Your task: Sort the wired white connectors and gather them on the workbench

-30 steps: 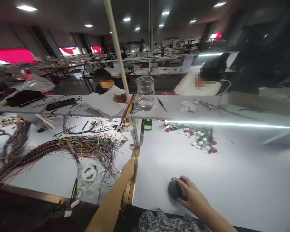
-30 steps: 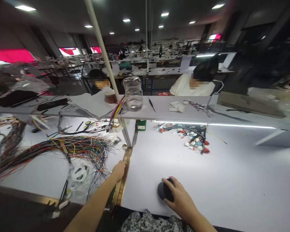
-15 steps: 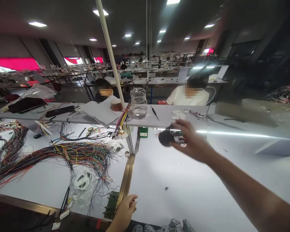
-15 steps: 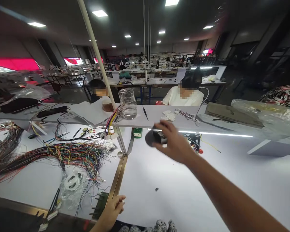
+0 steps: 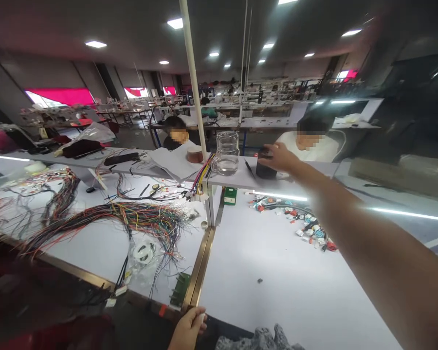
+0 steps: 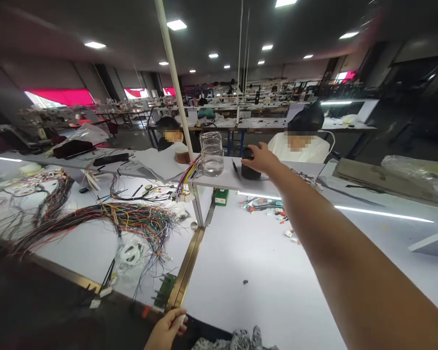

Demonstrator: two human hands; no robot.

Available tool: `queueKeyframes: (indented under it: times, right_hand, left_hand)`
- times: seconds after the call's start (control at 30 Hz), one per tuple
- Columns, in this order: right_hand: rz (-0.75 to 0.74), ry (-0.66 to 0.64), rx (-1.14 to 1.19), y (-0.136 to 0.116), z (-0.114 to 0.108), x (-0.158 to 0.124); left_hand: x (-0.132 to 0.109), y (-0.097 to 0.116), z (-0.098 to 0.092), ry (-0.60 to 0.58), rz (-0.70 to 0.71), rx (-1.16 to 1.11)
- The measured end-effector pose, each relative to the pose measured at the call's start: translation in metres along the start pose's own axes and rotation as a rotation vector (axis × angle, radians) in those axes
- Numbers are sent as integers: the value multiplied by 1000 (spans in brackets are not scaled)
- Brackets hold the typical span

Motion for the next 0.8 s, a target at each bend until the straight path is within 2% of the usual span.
queueKeyframes:
  times: [0.13,0.23,0.3,0.33,0.37,0.43,0.5,0.53,0.57,0.67,0.73,0.8]
  right_hand:
    - [-58,-37,7,6,-3,-17]
    - [-135,112,0,3,-7,-47]
    - [-136,207,72,-3,3,-84]
    - [-117,200,135,-6,14,-107]
    - [-62,130,219,-10,31,-133]
    - [-68,-61,281,-17,75,-190]
    - [-125,-305,357,-24,127,-248]
    - [-99,-521,452,-26,152,-274]
    - [-69,-598,479,-27,174,-297]
    - [34,-681,550,-28,221,-342]
    - [120,-696,639,-28,236,-356]
    - [230,-701,767,-27,242,-365]
  left_hand:
    - [-14,14,13,-29,11,-15]
    - [-13,22,23,-66,21,-21]
    - [-10,26,30,-88,17,-24]
    - [-7,28,33,-97,13,-26]
    - [-5,29,37,-108,7,-29]
    - [0,33,45,-133,-7,-36]
    - [2,37,52,-161,-19,-44]
    - [2,39,55,-174,-24,-47]
    - [1,41,58,-187,-27,-52]
    - [-5,47,67,-200,-27,-72]
    - [-12,52,75,-188,-29,-78]
    - [-18,60,85,-158,-31,-51]
Point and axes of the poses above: each hand's wrist, its own x-axis towards the middle knuckle, its own z-axis out of the palm, y = z × x, the point moved 1 cm from there along x, towards the middle knuckle, and after that the axes turned 5 degrees about -z, right-handed, at the moved point
